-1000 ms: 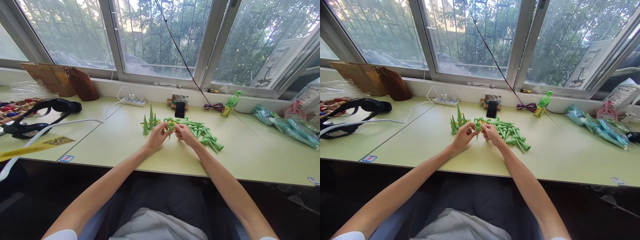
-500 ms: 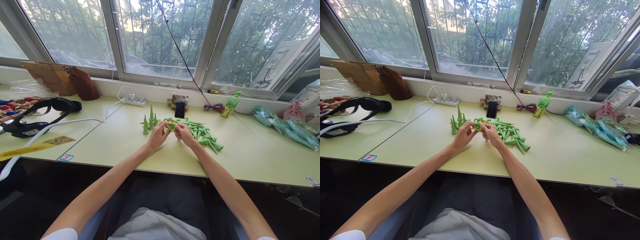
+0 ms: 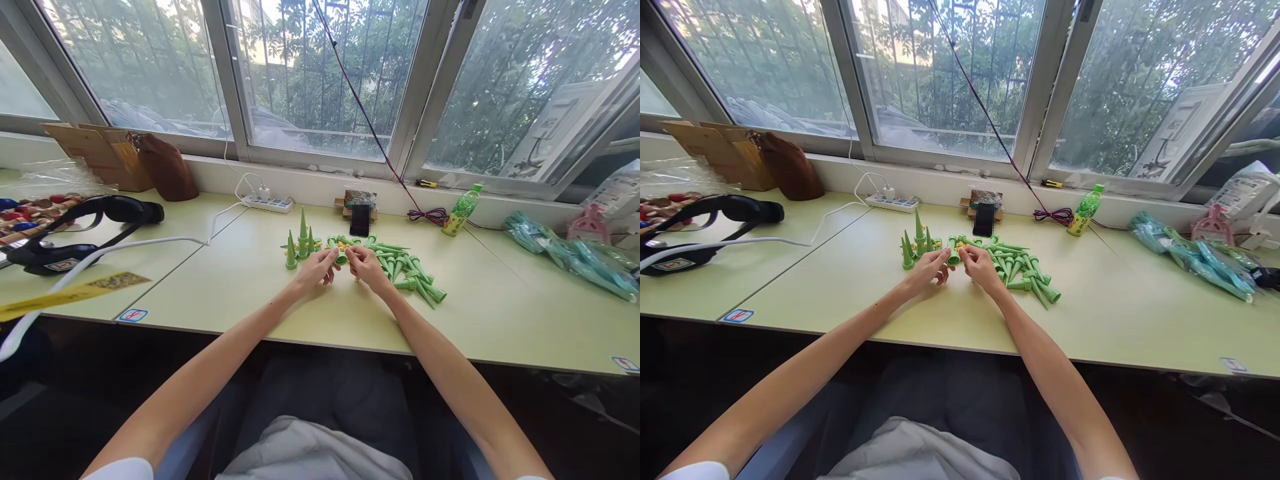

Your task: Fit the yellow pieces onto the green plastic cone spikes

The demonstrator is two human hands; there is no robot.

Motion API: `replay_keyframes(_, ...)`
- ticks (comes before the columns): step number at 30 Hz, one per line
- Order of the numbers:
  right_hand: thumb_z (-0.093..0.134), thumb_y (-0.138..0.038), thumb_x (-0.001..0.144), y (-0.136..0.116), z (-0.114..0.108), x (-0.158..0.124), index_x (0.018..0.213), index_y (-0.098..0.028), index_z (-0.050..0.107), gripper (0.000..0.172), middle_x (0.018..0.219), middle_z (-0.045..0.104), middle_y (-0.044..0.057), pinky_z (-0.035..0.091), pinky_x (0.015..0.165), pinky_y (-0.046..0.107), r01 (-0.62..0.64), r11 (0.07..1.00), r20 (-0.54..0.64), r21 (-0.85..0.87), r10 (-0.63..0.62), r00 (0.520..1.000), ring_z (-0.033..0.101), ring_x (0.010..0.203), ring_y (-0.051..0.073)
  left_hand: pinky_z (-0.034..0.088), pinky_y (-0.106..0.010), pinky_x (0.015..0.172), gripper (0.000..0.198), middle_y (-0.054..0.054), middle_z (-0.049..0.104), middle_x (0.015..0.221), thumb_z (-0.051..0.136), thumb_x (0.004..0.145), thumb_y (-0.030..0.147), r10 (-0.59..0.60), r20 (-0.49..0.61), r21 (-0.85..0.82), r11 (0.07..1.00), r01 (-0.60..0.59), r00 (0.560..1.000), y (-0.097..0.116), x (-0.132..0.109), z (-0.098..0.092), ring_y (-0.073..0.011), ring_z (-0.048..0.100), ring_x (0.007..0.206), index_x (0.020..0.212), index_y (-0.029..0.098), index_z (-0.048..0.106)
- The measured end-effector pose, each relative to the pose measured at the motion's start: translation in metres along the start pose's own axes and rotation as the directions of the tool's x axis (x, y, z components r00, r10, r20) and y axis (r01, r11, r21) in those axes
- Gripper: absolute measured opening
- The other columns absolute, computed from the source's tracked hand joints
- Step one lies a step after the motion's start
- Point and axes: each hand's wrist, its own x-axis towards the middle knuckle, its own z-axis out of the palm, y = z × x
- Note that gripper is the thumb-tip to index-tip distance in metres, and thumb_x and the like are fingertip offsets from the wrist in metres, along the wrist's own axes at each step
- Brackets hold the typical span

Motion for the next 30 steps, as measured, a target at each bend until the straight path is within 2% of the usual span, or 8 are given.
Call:
replay_keyframes(4, 0.062, -0.069, 0.082, -0.001, -0.001, 0.000, 0.073, -0.022, 0.052, 0.049, 0.050, 0.038, -0.007, 0.028, 0.043, 0.026, -0.003, 0.999, 0.010, -0.041, 0.004, 1.000, 0.034, 0.044, 0.010, 0.040, -0.021, 0.039, 0.055, -0.005, 0.065, 0.076, 0.052, 0.088, 0.069, 0.008, 0.010, 0.068, 0.998, -0.009, 1.000, -0.001, -0.001, -0.001, -0.0089, 0.054, 0.046, 0.085, 0.015, 0.060)
replay_keyframes(8, 0.062, -0.069, 0.081, -0.002, -0.003, 0.000, 0.070, -0.022, 0.049, 0.050, 0.050, 0.037, -0.007, 0.028, 0.043, 0.026, -0.001, 0.998, 0.018, -0.066, 0.002, 1.000, 0.034, 0.043, 0.010, 0.039, -0.022, 0.039, 0.052, -0.002, 0.059, 0.059, 0.049, 0.091, 0.066, 0.021, 0.027, 0.141, 0.990, -0.025, 0.999, -0.004, 0.000, -0.003, -0.0111, 0.053, 0.044, 0.080, 0.016, 0.057)
replay_keyframes(13, 0.062, -0.065, 0.083, -0.001, -0.004, 0.000, 0.066, -0.022, 0.048, 0.048, 0.048, 0.038, -0.006, 0.028, 0.043, 0.025, -0.001, 0.996, 0.017, -0.084, 0.003, 1.000, 0.033, 0.043, 0.009, 0.039, -0.024, 0.042, 0.041, 0.001, 0.055, 0.053, 0.052, 0.092, 0.058, 0.093, 0.058, 0.228, 0.968, -0.104, 0.994, -0.007, -0.001, -0.006, -0.0126, 0.051, 0.042, 0.080, 0.019, 0.055)
replay_keyframes(16, 0.062, -0.063, 0.084, -0.001, -0.005, -0.001, 0.064, -0.022, 0.049, 0.047, 0.047, 0.039, -0.005, 0.028, 0.043, 0.025, -0.004, 0.995, 0.013, -0.104, 0.005, 1.000, 0.033, 0.042, 0.010, 0.043, -0.024, 0.048, 0.033, 0.001, 0.058, 0.064, 0.056, 0.093, 0.050, 0.210, 0.044, 0.324, 0.922, -0.213, 0.977, -0.008, -0.002, -0.005, -0.0120, 0.054, 0.049, 0.088, 0.018, 0.060)
replay_keyframes(19, 0.062, -0.062, 0.084, -0.001, -0.005, 0.000, 0.062, -0.022, 0.050, 0.048, 0.044, 0.040, -0.005, 0.029, 0.042, 0.025, -0.013, 0.991, 0.013, -0.131, 0.015, 1.000, 0.034, 0.040, 0.010, 0.046, -0.025, 0.056, 0.024, -0.003, 0.060, 0.081, 0.057, 0.094, 0.040, 0.364, 0.030, 0.455, 0.824, -0.337, 0.931, -0.011, -0.001, -0.004, -0.0114, 0.055, 0.060, 0.091, 0.017, 0.064)
replay_keyframes(24, 0.060, -0.063, 0.086, 0.001, -0.006, 0.000, 0.060, -0.022, 0.051, 0.049, 0.041, 0.041, -0.005, 0.029, 0.041, 0.025, -0.054, 0.988, 0.025, -0.143, 0.058, 0.998, 0.033, 0.037, 0.009, 0.048, -0.025, 0.066, 0.019, -0.006, 0.061, 0.096, 0.053, 0.097, 0.028, 0.515, 0.114, 0.568, 0.668, -0.481, 0.850, -0.019, 0.000, -0.006, -0.0143, 0.056, 0.076, 0.105, 0.019, 0.068)
replay_keyframes(27, 0.060, -0.063, 0.086, 0.000, -0.006, 0.000, 0.059, -0.021, 0.050, 0.050, 0.041, 0.041, -0.005, 0.027, 0.040, 0.025, -0.066, 0.992, 0.023, -0.110, 0.069, 0.997, 0.032, 0.037, 0.009, 0.049, -0.026, 0.072, 0.021, -0.008, 0.061, 0.111, 0.051, 0.099, 0.027, 0.561, 0.132, 0.595, 0.615, -0.518, 0.818, -0.021, 0.000, -0.008, -0.0133, 0.057, 0.077, 0.112, 0.021, 0.067)
replay_keyframes(30, 0.063, -0.065, 0.082, -0.003, -0.003, -0.001, 0.059, -0.021, 0.050, 0.051, 0.043, 0.040, -0.004, 0.026, 0.040, 0.025, -0.060, 0.996, 0.000, -0.069, 0.060, 0.998, 0.031, 0.038, 0.009, 0.050, -0.028, 0.074, 0.022, -0.008, 0.060, 0.116, 0.053, 0.098, 0.026, 0.573, 0.084, 0.630, 0.603, -0.489, 0.815, -0.020, -0.001, -0.007, -0.0085, 0.052, 0.063, 0.114, 0.022, 0.068)
